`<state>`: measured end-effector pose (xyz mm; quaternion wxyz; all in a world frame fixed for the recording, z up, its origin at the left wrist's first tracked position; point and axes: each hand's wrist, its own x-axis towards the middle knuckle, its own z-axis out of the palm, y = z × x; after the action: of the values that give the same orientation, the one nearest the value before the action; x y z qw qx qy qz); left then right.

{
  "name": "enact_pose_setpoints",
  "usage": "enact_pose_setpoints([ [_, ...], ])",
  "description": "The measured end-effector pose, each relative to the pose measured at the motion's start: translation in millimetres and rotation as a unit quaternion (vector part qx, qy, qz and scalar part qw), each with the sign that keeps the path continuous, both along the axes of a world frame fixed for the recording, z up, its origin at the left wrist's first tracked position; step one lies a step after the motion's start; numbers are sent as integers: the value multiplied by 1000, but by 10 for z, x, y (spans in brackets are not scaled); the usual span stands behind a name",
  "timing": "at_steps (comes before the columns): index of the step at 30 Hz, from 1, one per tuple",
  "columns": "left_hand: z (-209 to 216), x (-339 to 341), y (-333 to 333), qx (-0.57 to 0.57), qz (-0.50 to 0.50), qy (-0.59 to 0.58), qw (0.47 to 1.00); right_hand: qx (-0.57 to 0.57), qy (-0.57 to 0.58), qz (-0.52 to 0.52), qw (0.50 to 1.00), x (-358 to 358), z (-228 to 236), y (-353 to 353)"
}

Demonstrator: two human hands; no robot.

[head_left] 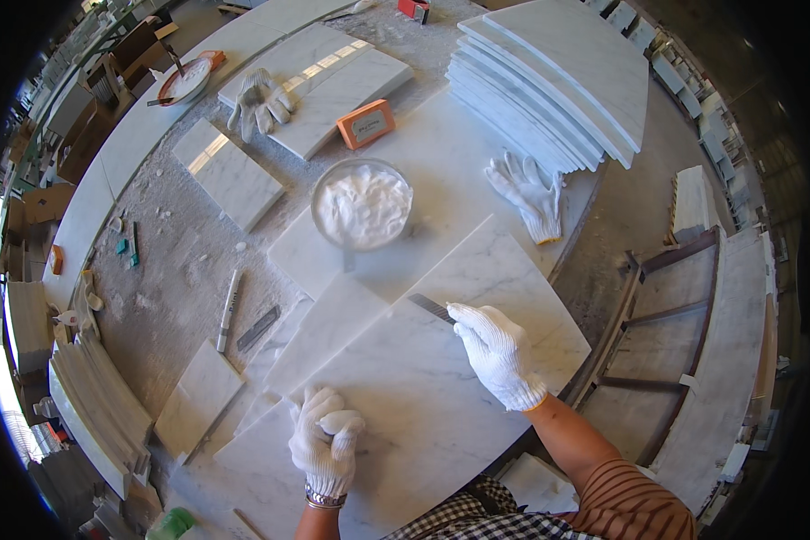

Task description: The person puts on white gloves and uses a small metal scraper to remove residue from a large white stone slab. They repeatedly scrape and wipe the surface, moving the scraper across different areas of the slab.

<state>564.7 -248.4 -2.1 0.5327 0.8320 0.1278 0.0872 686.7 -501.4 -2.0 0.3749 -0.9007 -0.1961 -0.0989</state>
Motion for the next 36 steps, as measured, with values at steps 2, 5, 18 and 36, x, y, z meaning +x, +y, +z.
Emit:
enact_pose_setpoints([
  [2, 30, -21, -89, -48, 67, 14, 997, 8, 10, 14, 1000, -12, 36, -38],
  [5, 111, -66, -138, -65, 107, 94, 988, -73, 46, 44, 995, -106, 145, -67],
  [18, 245, 30, -390, 94, 100, 203, 970, -198, 44, 96, 975, -59, 160, 64],
  [36, 274, 299, -419, 149, 48, 219, 963, -149, 33, 112, 982, -94, 134, 139],
])
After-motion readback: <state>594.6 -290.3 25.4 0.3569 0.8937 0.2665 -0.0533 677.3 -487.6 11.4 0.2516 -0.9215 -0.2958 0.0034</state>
